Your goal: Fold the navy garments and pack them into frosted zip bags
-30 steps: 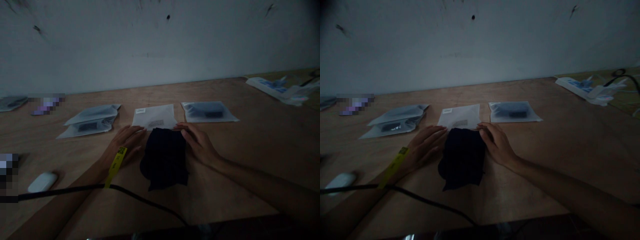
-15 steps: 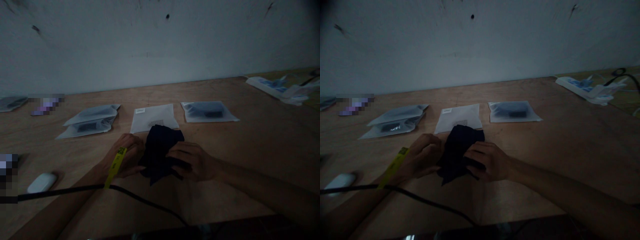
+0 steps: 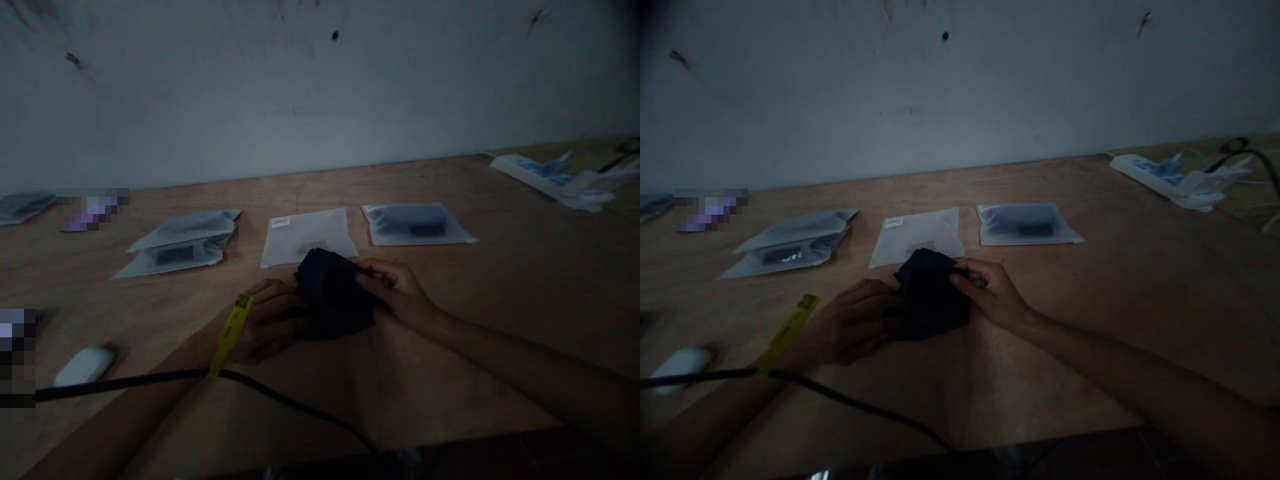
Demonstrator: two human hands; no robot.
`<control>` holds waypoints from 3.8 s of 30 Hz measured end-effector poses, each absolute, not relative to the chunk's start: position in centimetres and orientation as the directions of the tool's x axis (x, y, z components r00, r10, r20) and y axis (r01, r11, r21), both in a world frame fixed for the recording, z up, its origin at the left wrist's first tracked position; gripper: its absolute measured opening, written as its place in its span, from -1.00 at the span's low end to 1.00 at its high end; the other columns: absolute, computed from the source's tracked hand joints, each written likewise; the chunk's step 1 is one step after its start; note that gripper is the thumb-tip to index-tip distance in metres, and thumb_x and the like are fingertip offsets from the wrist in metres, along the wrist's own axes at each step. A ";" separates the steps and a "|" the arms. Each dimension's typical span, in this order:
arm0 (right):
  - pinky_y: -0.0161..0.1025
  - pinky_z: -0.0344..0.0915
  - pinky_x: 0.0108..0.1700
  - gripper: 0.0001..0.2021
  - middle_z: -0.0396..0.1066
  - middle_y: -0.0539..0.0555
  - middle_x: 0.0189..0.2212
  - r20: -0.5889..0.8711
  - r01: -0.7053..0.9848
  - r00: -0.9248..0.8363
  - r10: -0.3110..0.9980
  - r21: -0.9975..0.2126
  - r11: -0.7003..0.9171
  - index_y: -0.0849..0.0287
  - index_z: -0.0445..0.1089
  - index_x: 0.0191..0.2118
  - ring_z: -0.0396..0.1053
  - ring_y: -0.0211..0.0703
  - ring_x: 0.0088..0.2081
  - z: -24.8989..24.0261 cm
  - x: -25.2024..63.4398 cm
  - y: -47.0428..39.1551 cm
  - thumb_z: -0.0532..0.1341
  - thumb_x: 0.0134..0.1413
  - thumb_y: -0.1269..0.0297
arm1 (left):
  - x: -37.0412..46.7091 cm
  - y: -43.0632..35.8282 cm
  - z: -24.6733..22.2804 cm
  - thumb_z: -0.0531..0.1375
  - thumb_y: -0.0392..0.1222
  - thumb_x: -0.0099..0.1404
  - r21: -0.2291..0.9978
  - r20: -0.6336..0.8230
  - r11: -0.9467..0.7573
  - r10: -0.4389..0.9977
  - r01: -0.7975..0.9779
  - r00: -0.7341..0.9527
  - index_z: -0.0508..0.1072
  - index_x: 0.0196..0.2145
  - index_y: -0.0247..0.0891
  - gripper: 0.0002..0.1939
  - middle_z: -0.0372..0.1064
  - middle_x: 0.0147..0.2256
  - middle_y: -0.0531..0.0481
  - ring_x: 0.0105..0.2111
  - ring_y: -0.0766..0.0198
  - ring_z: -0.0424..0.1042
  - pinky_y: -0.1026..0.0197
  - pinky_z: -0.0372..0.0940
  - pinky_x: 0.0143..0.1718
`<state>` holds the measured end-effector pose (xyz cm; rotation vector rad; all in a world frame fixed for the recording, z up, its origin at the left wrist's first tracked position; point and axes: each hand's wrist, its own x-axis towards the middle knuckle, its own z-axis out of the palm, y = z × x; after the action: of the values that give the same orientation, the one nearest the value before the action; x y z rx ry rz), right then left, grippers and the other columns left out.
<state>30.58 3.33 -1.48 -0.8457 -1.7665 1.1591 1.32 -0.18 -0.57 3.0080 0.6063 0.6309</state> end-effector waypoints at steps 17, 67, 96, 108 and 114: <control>-0.25 0.34 -0.23 -0.71 0.50 0.10 -0.21 0.385 0.091 -0.695 0.607 -0.791 0.605 0.16 0.46 -0.03 0.44 -0.18 -0.23 -1.4 31.0 2.7 0.18 0.26 0.12 | 1.4 -0.9 0.6 0.17 -0.13 0.36 0.092 0.477 -0.937 0.338 0.337 0.811 0.41 -0.04 -0.23 -0.75 0.29 0.11 -0.23 0.09 0.01 0.30 -0.08 0.34 0.08; -0.08 0.34 -0.12 -0.66 0.42 0.06 -0.17 0.488 0.565 0.063 0.870 -0.737 0.372 0.05 0.33 -0.09 0.40 -0.03 -0.13 -3.4 34.3 7.2 0.12 -0.03 0.47 | -3.5 2.8 -0.9 0.18 -0.21 0.26 0.168 0.365 -0.815 0.574 0.555 0.733 0.43 -0.45 -0.25 -0.86 0.42 -0.32 -0.07 -0.25 0.15 0.42 -0.01 0.33 -0.02; -0.15 0.40 -0.29 -0.81 0.50 0.07 -0.36 0.405 0.578 -0.241 0.882 -0.670 0.466 0.12 0.37 -0.23 0.48 -0.09 -0.35 -1.9 36.0 7.3 0.17 0.23 0.11 | -4.5 3.4 -0.6 0.20 0.12 0.35 0.194 0.365 -0.581 0.791 0.790 0.492 0.43 0.03 -0.22 -0.57 0.39 -0.02 -0.05 0.00 0.01 0.41 -0.05 0.34 0.09; -0.03 0.40 -0.12 -0.83 0.49 0.09 -0.20 0.485 0.623 -0.445 0.753 -0.436 0.649 0.08 0.47 -0.20 0.46 -0.02 -0.18 -1.9 35.7 6.9 0.27 0.18 0.13 | -4.8 3.9 -1.3 0.05 -0.14 0.48 0.232 0.450 -0.557 0.788 0.797 0.420 0.46 -0.07 -0.24 -0.76 0.44 -0.03 -0.10 0.05 0.08 0.39 -0.04 0.26 0.16; 0.06 0.38 0.02 -0.83 0.51 0.08 -0.07 0.606 0.559 -0.408 0.682 -0.425 0.712 0.00 0.53 -0.12 0.45 0.00 -0.05 -1.3 35.7 6.5 0.21 0.26 0.20 | -4.1 3.0 -0.3 0.06 -0.11 0.47 0.442 0.542 -0.478 0.817 0.759 0.199 0.42 -0.09 -0.22 -0.80 0.41 -0.09 -0.08 -0.03 0.11 0.41 0.02 0.33 0.05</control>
<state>35.66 6.54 -1.28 -0.9405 -2.1161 0.1970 -4.07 3.04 -0.33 2.3717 1.5627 1.1525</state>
